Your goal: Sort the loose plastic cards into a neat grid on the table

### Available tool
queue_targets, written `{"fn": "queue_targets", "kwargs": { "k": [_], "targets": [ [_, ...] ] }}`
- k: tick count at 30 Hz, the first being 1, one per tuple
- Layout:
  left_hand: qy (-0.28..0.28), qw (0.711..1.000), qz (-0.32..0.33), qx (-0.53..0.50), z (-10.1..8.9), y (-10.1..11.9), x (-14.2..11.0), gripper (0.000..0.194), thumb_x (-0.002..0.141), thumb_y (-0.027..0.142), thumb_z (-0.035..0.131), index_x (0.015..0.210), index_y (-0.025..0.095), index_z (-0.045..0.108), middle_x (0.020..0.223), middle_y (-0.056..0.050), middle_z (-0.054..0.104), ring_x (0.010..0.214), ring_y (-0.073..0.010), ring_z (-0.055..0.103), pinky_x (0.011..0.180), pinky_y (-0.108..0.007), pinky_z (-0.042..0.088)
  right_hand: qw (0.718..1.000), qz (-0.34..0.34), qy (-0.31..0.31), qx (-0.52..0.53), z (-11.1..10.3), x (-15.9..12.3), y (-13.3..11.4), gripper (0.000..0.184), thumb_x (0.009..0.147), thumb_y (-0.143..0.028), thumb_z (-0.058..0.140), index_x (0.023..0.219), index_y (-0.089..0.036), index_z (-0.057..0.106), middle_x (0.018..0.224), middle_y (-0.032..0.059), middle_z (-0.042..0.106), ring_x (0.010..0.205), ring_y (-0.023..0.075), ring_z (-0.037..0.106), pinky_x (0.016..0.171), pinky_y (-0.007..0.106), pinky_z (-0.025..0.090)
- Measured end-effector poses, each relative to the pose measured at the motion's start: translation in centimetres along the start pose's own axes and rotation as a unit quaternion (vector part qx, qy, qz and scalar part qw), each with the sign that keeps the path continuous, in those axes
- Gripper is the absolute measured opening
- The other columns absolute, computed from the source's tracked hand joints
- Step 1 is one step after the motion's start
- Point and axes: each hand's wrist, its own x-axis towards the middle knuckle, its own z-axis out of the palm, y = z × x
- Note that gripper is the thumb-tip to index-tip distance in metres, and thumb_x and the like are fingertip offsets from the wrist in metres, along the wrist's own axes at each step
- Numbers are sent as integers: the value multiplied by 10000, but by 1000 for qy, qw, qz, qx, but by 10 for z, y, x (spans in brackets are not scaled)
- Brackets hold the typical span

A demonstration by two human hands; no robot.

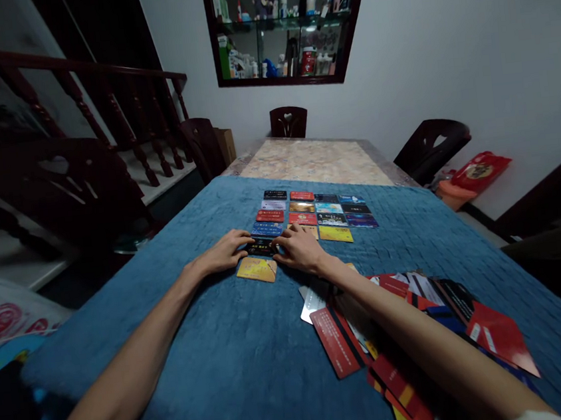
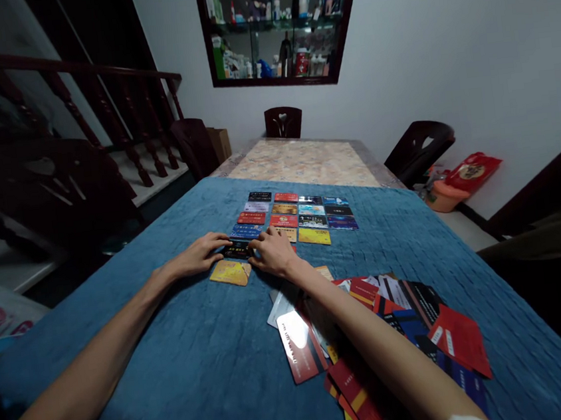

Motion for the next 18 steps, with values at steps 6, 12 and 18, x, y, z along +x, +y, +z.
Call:
{"fn": "queue_targets", "kwargs": {
  "k": [6,12,18],
  "targets": [
    [14,1000,8,0,0,0,1,285,870,144,564,1140,172,654,1225,-99,601,1137,-214,573,1019,-383,470,1000,-7,4,-1,2,0,2,334,908,-451,583,1175,-282,691,1134,92,666,1111,290,461,910,411,382],
    [23,1000,12,0,0,2,2,250,871,143,547,1092,163,662,1179,-95,622,1102,-204,590,1008,-354,473,1000,-4,5,-8,3,1,1,329,902,-429,564,1163,-280,697,1105,104,655,1108,295,452,883,415,398],
    [41,999,16,6,1,4,3,269,844,134,533,1076,173,663,1144,-85,637,1073,-209,601,986,-362,495,1000,0,5,-13,0,0,-2,309,898,-423,560,1128,-276,704,1099,105,644,1099,301,452,875,419,405]
  ]
}}
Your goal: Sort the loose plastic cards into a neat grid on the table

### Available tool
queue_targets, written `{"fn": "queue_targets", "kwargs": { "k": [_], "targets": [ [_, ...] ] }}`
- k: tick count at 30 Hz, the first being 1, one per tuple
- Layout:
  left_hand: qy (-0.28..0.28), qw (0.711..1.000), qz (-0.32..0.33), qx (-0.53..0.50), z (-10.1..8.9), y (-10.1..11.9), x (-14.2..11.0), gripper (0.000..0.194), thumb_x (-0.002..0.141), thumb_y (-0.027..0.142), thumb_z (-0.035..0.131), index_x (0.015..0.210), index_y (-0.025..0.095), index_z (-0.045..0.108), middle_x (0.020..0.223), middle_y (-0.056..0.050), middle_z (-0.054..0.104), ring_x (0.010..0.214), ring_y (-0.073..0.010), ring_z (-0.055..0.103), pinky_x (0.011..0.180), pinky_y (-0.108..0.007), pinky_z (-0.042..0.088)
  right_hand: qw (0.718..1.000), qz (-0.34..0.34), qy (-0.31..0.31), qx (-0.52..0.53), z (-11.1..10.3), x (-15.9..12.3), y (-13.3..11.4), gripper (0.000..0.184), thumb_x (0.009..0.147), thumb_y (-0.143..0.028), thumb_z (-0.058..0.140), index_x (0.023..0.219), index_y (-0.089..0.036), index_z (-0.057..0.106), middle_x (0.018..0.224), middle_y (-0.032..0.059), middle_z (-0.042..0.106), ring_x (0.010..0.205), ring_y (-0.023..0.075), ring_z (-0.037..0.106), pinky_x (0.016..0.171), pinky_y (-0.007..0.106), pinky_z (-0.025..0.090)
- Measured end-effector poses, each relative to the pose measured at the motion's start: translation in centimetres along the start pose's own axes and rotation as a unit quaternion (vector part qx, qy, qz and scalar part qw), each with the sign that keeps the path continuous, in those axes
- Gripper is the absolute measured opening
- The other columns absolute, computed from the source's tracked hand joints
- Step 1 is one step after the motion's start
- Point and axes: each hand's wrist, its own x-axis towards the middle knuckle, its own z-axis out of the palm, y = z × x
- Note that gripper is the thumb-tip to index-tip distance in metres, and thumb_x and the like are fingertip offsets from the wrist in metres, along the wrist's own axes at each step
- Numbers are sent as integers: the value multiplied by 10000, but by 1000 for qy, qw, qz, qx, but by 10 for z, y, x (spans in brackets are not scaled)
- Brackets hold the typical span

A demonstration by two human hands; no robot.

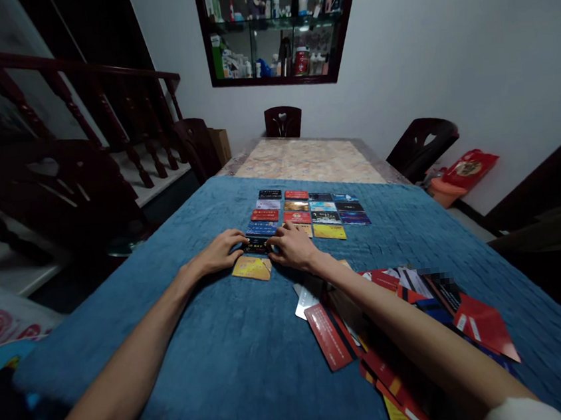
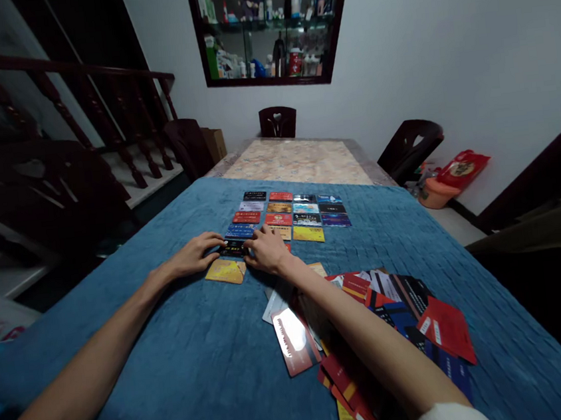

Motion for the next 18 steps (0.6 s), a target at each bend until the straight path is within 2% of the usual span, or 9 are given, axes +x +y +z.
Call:
{"fn": "queue_targets", "kwargs": {
  "k": [10,18],
  "targets": [
    [24,1000,5,3,4,1,-1,236,879,154,486,1030,157,668,1107,-97,654,1042,-216,606,949,-377,513,1000,-3,-2,1,-5,-6,3,362,906,-440,574,1218,-272,649,1177,96,640,1144,308,444,894,435,385],
    [72,996,35,32,-3,15,0,184,889,162,506,961,163,675,1058,-105,646,996,-226,578,902,-408,504,1000,-10,19,18,-20,-31,18,306,940,-359,530,1188,-247,669,1178,98,658,1131,287,447,863,410,356]
  ]
}}
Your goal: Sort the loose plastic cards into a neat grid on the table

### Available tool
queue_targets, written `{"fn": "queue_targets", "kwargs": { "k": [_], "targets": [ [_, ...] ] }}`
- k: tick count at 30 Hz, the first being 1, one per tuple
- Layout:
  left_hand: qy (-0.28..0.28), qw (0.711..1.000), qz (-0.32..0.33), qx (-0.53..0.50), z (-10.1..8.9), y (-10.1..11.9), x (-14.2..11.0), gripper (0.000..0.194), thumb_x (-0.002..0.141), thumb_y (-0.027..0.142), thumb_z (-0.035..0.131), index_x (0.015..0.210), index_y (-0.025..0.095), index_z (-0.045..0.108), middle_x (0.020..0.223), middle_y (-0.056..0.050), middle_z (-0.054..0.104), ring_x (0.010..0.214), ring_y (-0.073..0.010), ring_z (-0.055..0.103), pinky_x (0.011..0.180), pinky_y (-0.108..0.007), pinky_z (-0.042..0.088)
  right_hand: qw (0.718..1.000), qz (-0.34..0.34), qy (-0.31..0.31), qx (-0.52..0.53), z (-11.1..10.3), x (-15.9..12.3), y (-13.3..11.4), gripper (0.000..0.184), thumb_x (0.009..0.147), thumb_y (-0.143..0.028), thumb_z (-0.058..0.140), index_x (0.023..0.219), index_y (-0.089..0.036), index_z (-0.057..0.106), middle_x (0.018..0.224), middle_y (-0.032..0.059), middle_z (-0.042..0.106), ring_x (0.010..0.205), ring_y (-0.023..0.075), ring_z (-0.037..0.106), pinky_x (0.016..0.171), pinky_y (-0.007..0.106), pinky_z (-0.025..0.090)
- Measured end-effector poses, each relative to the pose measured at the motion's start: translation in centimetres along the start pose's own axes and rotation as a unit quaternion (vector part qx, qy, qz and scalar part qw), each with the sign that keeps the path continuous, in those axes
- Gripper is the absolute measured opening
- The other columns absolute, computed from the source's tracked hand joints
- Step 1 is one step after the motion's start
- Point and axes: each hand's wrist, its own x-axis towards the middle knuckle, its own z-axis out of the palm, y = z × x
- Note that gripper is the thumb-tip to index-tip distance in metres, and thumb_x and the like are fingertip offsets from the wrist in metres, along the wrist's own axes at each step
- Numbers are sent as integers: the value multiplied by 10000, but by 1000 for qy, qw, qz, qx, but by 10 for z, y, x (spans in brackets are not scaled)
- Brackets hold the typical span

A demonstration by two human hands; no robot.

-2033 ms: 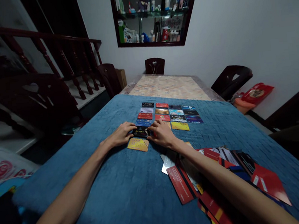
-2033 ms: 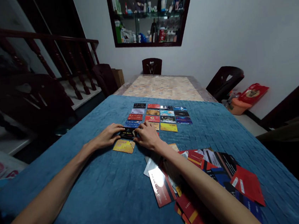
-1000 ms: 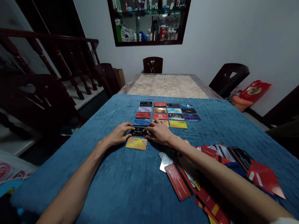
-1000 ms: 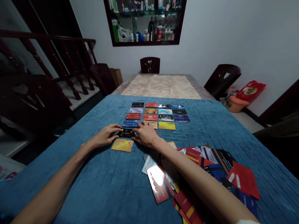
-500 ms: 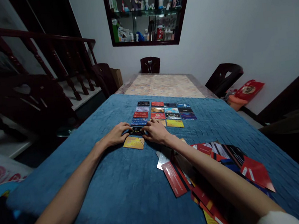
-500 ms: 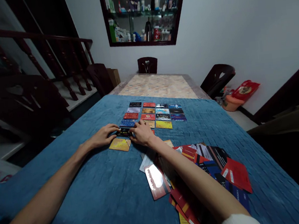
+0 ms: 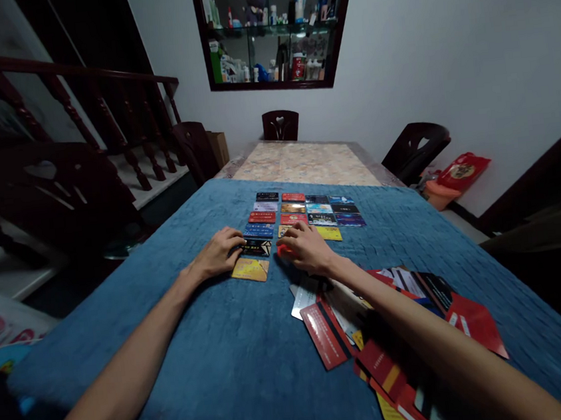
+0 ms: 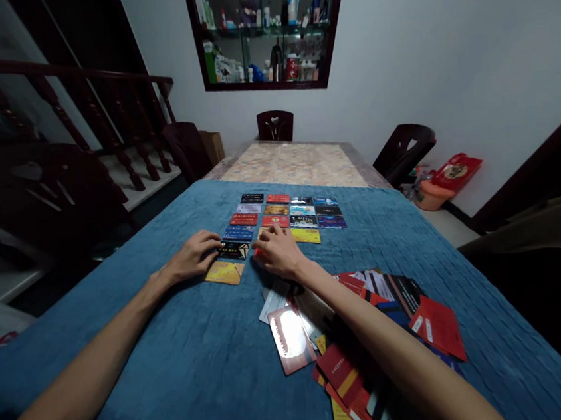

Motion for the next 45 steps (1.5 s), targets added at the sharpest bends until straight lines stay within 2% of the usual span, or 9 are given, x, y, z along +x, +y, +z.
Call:
{"fn": "queue_targets", "kwargs": {
  "k": [4,7,13,18,23,28,32,37,45],
  "targets": [
    [32,999,26,2,-4,14,6,161,895,164,514,940,158,668,1073,-110,647,1014,-236,556,914,-429,487,1000,-11,23,13,-5,-21,12,267,935,-350,550,1132,-241,694,1143,93,670,1107,281,453,863,410,340],
    [35,998,43,-15,-5,31,11,166,869,136,530,956,165,668,1085,-110,649,1073,-250,535,949,-446,473,998,-23,49,17,-7,-40,19,231,932,-317,556,1093,-244,705,1108,89,678,1091,272,456,868,412,334],
    [9,990,108,-86,0,82,18,259,828,133,574,1072,182,645,1131,-107,647,1156,-273,505,1004,-494,444,996,-31,79,29,-14,-78,24,203,930,-292,560,1060,-256,712,1058,79,697,1090,265,471,857,410,341],
    [-24,965,216,-144,8,126,20,288,818,134,574,1101,172,609,1124,-122,652,1146,-275,507,1000,-476,447,994,-37,86,61,-17,-103,20,210,915,-234,547,1046,-247,710,1035,75,707,1091,273,476,864,427,356],
    [-59,941,279,-180,15,152,19,313,774,117,579,1080,182,576,1092,-122,656,1112,-269,529,984,-452,447,993,-31,69,93,-14,-119,16,221,935,-252,520,1060,-267,702,1046,76,701,1120,285,466,908,471,360],
    [-105,928,308,-179,20,159,17,293,674,133,586,959,201,584,1013,-115,643,1056,-277,544,959,-456,453,994,-36,50,95,-14,-128,9,220,926,-255,534,1076,-277,692,1089,77,687,1129,284,463,915,475,380],
    [-108,928,307,-183,24,156,16,312,646,155,605,956,189,590,987,-116,623,1039,-277,539,942,-447,460,994,-48,52,89,-14,-131,3,211,933,-286,540,1079,-282,692,1111,75,682,1135,276,466,921,467,390],
    [-95,932,299,-181,26,149,15,381,692,198,629,1071,183,591,1046,-120,617,1090,-286,519,978,-463,443,994,-52,59,70,-11,-134,2,260,931,-265,545,1153,-287,677,1125,80,679,1132,280,470,912,473,393],
    [-63,947,262,-175,23,140,13,306,765,205,635,1070,178,630,1109,-123,634,1190,-313,475,1020,-504,418,993,-50,72,78,-10,-139,9,245,944,-271,538,1151,-261,669,1122,89,680,1123,292,478,899,496,399]
  ]
}}
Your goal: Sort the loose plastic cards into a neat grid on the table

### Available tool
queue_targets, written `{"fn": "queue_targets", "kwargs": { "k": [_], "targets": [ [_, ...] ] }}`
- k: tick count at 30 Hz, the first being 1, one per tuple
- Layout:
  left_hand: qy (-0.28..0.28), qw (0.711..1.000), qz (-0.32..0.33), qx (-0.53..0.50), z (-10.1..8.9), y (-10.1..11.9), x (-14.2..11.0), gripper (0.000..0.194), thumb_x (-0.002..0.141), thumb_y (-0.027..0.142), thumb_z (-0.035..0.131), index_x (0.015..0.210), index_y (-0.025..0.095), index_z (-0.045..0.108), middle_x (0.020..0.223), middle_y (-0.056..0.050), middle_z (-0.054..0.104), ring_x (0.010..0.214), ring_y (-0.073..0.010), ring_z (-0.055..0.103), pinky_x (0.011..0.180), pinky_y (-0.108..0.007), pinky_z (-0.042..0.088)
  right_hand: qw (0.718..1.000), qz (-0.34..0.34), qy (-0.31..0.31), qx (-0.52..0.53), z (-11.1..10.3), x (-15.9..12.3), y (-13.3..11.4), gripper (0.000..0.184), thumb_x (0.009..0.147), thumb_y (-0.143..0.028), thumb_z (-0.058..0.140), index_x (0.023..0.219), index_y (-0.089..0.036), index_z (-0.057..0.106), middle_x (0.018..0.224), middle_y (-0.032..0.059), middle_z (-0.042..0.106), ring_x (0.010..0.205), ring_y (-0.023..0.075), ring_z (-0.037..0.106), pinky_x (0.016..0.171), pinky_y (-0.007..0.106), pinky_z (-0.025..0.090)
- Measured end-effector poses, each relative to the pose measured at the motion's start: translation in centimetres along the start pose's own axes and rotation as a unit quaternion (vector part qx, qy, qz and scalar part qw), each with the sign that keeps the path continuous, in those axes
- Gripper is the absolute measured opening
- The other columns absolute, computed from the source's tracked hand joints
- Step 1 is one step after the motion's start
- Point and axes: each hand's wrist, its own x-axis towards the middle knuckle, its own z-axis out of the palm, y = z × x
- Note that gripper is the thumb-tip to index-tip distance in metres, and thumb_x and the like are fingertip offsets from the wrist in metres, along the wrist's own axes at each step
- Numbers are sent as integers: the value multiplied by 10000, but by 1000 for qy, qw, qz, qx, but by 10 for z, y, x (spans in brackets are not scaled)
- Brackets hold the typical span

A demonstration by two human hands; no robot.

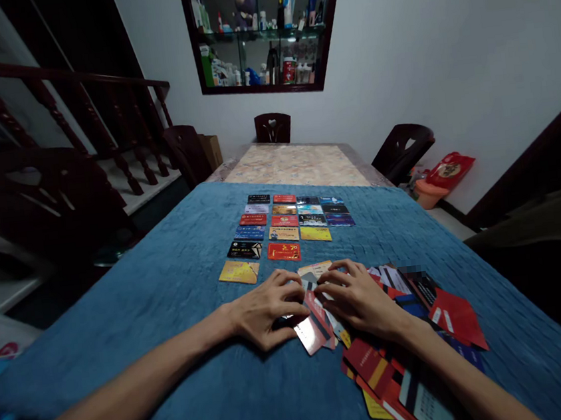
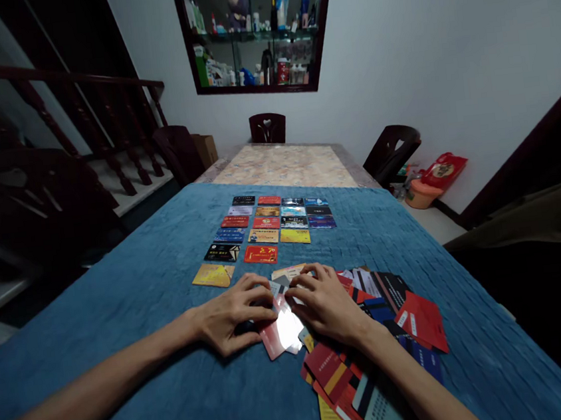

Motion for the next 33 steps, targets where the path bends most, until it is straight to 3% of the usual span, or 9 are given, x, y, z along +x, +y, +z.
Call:
{"fn": "queue_targets", "kwargs": {
  "k": [5,15,25,33],
  "targets": [
    [9,1000,0,1,0,-3,-2,299,824,224,610,1116,160,609,1190,-136,637,1244,-325,461,1043,-521,409,999,-4,14,34,-5,1,-6,243,953,-305,539,1155,-253,664,1116,92,677,1119,279,493,919,494,418],
    [33,996,-16,75,6,-9,-4,261,890,335,607,1052,134,645,993,-127,682,1091,-297,546,939,-461,462,996,-33,1,80,-7,3,-24,379,878,-481,640,1145,-213,657,1092,94,676,1102,293,485,945,515,407],
    [90,991,-62,82,12,-12,-3,247,916,371,605,983,146,682,922,-98,710,1031,-268,565,887,-424,472,998,-14,45,49,1,5,-22,185,911,-307,605,1044,-203,679,1004,78,696,1037,266,520,886,475,416],
    [131,986,-103,21,11,-15,-1,258,990,275,478,967,146,700,899,-85,707,960,-215,568,870,-374,477,993,24,115,27,8,2,-12,187,964,-243,530,1045,-219,697,923,73,715,963,240,558,820,423,452]
  ]
}}
